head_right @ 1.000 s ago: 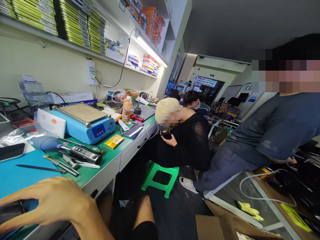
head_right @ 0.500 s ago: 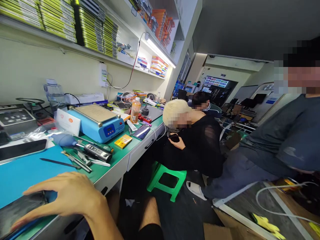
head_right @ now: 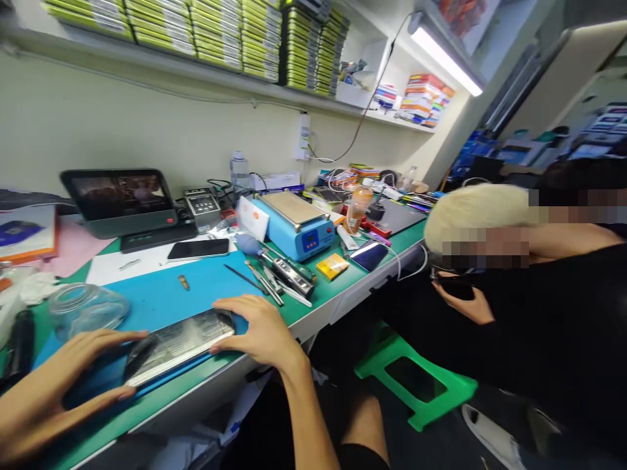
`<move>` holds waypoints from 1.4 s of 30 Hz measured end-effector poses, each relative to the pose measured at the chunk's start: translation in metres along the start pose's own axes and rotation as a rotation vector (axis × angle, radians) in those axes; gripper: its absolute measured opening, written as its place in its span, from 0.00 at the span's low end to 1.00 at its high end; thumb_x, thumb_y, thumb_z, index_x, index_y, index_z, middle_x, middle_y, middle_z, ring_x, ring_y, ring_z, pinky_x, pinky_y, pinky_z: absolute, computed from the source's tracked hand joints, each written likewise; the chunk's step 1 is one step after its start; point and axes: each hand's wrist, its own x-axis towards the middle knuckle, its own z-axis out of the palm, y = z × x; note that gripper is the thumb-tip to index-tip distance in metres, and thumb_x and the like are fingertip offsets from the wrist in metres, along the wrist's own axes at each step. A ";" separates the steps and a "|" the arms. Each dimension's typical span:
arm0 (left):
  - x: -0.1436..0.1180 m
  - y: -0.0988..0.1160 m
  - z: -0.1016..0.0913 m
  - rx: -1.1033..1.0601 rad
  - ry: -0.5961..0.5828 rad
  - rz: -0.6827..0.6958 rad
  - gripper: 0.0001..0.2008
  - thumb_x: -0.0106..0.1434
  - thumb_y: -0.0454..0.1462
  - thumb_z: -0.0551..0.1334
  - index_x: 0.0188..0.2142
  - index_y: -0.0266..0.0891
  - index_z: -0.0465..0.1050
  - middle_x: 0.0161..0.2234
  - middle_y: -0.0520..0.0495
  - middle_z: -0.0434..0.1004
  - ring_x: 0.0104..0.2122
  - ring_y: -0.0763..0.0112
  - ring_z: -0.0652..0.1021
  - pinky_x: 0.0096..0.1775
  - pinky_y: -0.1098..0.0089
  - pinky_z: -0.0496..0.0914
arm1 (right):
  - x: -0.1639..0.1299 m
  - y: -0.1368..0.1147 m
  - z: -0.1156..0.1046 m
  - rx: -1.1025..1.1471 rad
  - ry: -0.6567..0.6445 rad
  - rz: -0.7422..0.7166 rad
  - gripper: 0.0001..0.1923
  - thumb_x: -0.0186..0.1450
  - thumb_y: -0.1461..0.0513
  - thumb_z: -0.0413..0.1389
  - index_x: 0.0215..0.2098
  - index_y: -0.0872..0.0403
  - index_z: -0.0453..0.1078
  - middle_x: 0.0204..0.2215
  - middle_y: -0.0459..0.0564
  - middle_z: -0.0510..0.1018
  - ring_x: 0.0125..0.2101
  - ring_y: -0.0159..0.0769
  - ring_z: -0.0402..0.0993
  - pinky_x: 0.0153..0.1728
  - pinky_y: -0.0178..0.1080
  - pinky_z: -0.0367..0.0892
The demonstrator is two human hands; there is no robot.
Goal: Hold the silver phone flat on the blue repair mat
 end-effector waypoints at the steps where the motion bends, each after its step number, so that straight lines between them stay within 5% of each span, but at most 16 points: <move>1: 0.000 0.002 -0.001 -0.034 -0.033 -0.052 0.27 0.68 0.65 0.63 0.63 0.68 0.66 0.60 0.57 0.75 0.60 0.47 0.75 0.62 0.43 0.73 | 0.000 -0.001 -0.002 -0.002 -0.011 0.015 0.37 0.55 0.54 0.79 0.61 0.43 0.78 0.59 0.46 0.82 0.62 0.44 0.76 0.67 0.44 0.65; 8: 0.004 -0.010 0.004 -0.091 -0.084 -0.047 0.33 0.65 0.64 0.68 0.65 0.65 0.67 0.60 0.52 0.75 0.60 0.51 0.76 0.58 0.57 0.77 | 0.002 -0.011 -0.007 -0.009 -0.043 0.152 0.38 0.55 0.58 0.79 0.62 0.41 0.78 0.62 0.45 0.80 0.68 0.49 0.69 0.72 0.49 0.62; 14: 0.001 -0.011 0.003 -0.043 -0.065 -0.054 0.34 0.66 0.65 0.66 0.67 0.64 0.65 0.61 0.52 0.74 0.60 0.52 0.76 0.61 0.57 0.75 | 0.004 -0.015 -0.012 0.047 -0.074 0.193 0.36 0.56 0.61 0.78 0.62 0.41 0.78 0.62 0.45 0.80 0.65 0.46 0.73 0.71 0.47 0.64; 20: 0.006 -0.006 -0.003 0.041 -0.045 0.098 0.33 0.69 0.61 0.67 0.67 0.59 0.65 0.61 0.51 0.76 0.57 0.56 0.79 0.58 0.62 0.78 | 0.006 -0.019 -0.020 0.069 -0.125 0.246 0.35 0.59 0.60 0.76 0.63 0.41 0.77 0.64 0.46 0.78 0.65 0.48 0.73 0.71 0.49 0.64; 31: 0.006 0.003 -0.005 -0.040 -0.064 0.023 0.31 0.71 0.62 0.64 0.67 0.62 0.64 0.62 0.52 0.74 0.59 0.56 0.76 0.61 0.58 0.74 | 0.008 -0.017 -0.023 0.133 -0.137 0.269 0.33 0.60 0.61 0.74 0.63 0.42 0.77 0.64 0.46 0.78 0.67 0.48 0.71 0.73 0.50 0.62; 37: 0.008 0.015 -0.012 -0.225 -0.079 -0.096 0.30 0.68 0.64 0.66 0.64 0.63 0.68 0.61 0.54 0.73 0.58 0.59 0.76 0.59 0.64 0.74 | 0.008 -0.014 -0.022 0.128 -0.124 0.255 0.36 0.60 0.62 0.74 0.65 0.43 0.75 0.67 0.46 0.75 0.69 0.47 0.69 0.74 0.48 0.60; 42: 0.009 0.010 -0.010 -0.227 -0.082 -0.048 0.29 0.69 0.61 0.68 0.64 0.65 0.68 0.61 0.56 0.73 0.56 0.63 0.78 0.57 0.69 0.75 | 0.007 -0.017 -0.021 0.107 -0.126 0.281 0.38 0.60 0.62 0.74 0.67 0.43 0.74 0.68 0.46 0.74 0.69 0.46 0.68 0.74 0.48 0.59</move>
